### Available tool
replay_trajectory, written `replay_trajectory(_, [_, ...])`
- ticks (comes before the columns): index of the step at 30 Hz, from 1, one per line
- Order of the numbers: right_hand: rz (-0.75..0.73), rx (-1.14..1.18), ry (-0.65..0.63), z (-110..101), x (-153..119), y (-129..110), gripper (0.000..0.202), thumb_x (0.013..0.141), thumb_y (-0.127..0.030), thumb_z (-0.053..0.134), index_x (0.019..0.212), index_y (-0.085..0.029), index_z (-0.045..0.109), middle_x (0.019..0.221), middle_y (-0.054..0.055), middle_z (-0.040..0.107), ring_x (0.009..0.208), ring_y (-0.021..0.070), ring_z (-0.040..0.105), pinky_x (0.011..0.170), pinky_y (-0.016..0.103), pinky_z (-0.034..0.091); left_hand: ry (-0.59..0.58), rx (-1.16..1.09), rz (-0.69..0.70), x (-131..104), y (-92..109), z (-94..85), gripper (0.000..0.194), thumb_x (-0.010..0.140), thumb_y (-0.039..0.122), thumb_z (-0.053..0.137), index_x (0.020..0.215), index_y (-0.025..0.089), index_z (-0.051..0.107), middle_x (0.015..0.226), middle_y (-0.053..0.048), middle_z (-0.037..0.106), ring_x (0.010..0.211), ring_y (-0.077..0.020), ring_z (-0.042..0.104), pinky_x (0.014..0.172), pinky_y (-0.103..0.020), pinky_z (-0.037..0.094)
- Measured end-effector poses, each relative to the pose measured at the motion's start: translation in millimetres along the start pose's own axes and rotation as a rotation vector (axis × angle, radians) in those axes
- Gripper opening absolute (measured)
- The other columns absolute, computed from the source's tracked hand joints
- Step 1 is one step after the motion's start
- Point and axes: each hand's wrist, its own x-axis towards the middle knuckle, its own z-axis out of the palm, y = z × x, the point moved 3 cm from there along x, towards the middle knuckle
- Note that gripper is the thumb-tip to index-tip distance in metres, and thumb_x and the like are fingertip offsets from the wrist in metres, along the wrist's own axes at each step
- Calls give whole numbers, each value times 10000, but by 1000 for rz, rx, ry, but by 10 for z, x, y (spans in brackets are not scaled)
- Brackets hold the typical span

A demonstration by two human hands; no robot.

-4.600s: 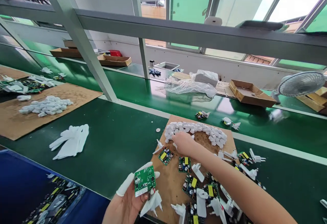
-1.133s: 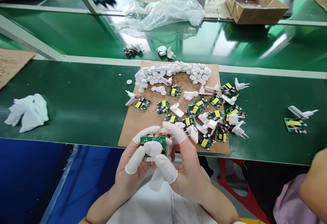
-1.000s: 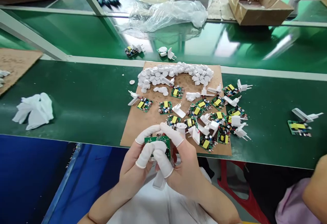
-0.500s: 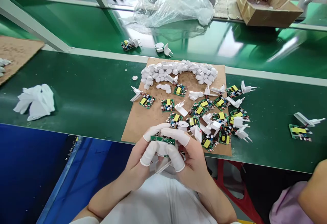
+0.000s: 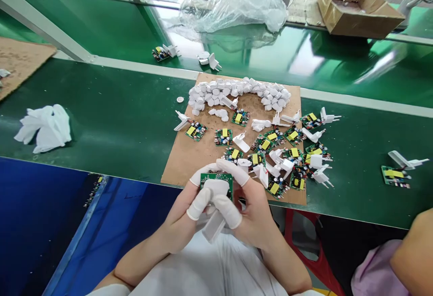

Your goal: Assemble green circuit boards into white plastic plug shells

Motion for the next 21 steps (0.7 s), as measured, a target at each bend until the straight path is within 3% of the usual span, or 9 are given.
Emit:
replay_trajectory(4, [-22,-24,-5,8,-57,89,420,992,-283,708,1409,-334,680,1228,73,804,974,231,786,848,371,674,38,-57,-19,3,-22,0,588,1055,620,451,1456,220,610,1139,-108,763,839,-197,673,777,-318,576])
replay_trajectory(9, [-48,-9,-53,-7,-53,68,467,957,-227,750,1399,-366,691,1254,55,804,841,205,783,774,351,672,69,101,47,36,-27,5,482,1079,545,457,1337,186,649,889,-56,756,685,-160,611,663,-277,529])
replay_trajectory(12, [-50,-16,5,29,-16,10,374,941,-313,784,1309,-368,748,1179,48,827,858,231,786,778,382,668,67,140,90,42,-18,18,456,1093,525,422,1311,186,636,838,-41,726,666,-155,593,669,-280,532])
replay_trajectory(16, [-85,-20,158,109,16,-11,152,1003,-374,709,1108,-349,816,950,29,845,748,213,772,735,387,656,45,85,102,50,-13,41,442,1100,520,405,1312,201,626,920,-50,733,667,-146,578,642,-270,520])
replay_trajectory(21, [-107,-15,165,135,45,12,217,1008,-442,683,1087,-290,815,990,68,847,865,249,807,770,394,679,33,-3,74,80,-24,63,481,1098,541,390,1330,192,627,1087,-95,770,868,-203,700,805,-326,580])
